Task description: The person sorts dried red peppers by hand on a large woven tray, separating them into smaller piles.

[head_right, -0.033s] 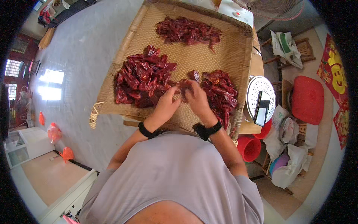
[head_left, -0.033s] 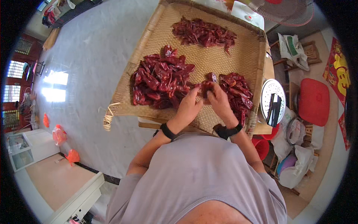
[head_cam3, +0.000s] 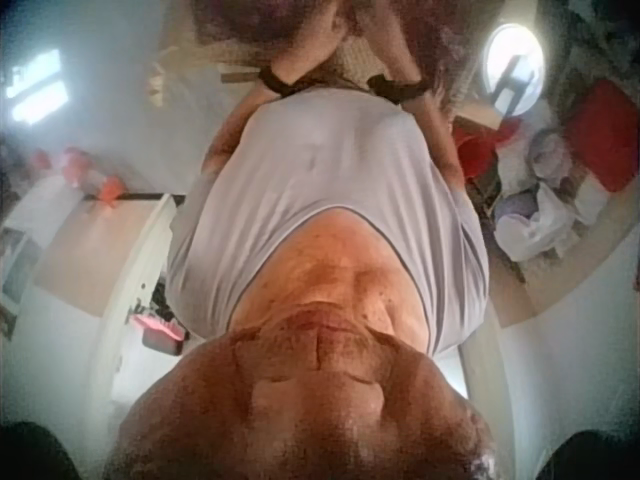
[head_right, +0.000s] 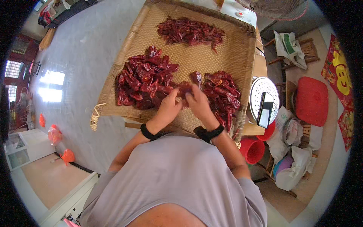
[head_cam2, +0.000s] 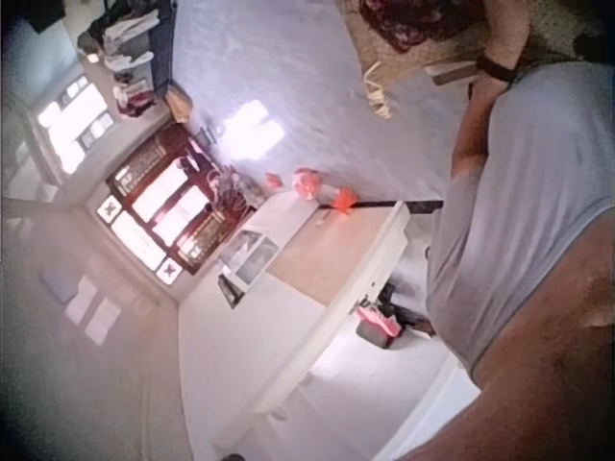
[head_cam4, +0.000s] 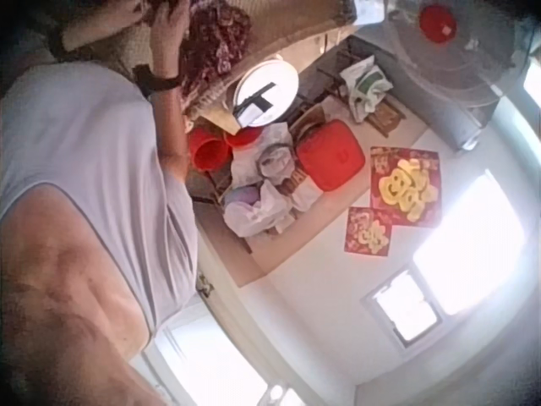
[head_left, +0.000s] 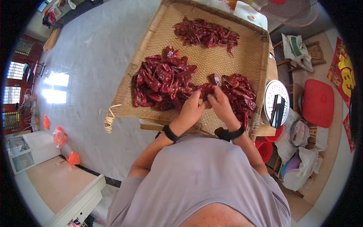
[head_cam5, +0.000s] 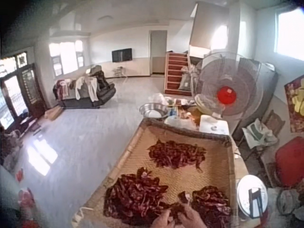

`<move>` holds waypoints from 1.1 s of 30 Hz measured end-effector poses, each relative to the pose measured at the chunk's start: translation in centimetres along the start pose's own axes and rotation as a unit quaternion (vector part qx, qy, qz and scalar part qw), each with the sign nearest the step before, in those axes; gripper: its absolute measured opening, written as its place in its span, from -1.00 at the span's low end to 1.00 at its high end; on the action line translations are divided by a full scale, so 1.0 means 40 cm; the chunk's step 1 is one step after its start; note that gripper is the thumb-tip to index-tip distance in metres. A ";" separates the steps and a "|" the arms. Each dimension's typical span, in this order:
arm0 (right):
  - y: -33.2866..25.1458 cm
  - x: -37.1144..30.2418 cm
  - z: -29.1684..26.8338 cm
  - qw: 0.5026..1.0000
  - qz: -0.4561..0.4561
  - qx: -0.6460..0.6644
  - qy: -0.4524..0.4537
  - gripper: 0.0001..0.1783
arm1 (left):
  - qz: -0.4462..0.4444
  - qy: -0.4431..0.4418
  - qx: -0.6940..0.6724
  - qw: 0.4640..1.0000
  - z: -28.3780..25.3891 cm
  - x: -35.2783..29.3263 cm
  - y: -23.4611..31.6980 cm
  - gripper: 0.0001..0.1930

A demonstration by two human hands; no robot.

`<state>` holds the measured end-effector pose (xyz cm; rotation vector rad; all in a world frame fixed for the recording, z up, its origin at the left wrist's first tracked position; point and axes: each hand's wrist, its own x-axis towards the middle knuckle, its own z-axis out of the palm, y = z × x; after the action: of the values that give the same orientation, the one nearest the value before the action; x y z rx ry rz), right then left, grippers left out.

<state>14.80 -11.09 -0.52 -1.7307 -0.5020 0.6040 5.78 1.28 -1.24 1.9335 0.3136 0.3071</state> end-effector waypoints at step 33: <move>-0.007 0.011 -0.012 0.985 0.088 0.127 -0.076 -0.69 | -0.049 -0.011 0.099 0.994 -0.019 0.019 0.012 -0.55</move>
<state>15.45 -11.13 -0.21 -1.5010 -0.3612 0.8933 6.26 2.03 -0.47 2.1059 0.4378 0.1962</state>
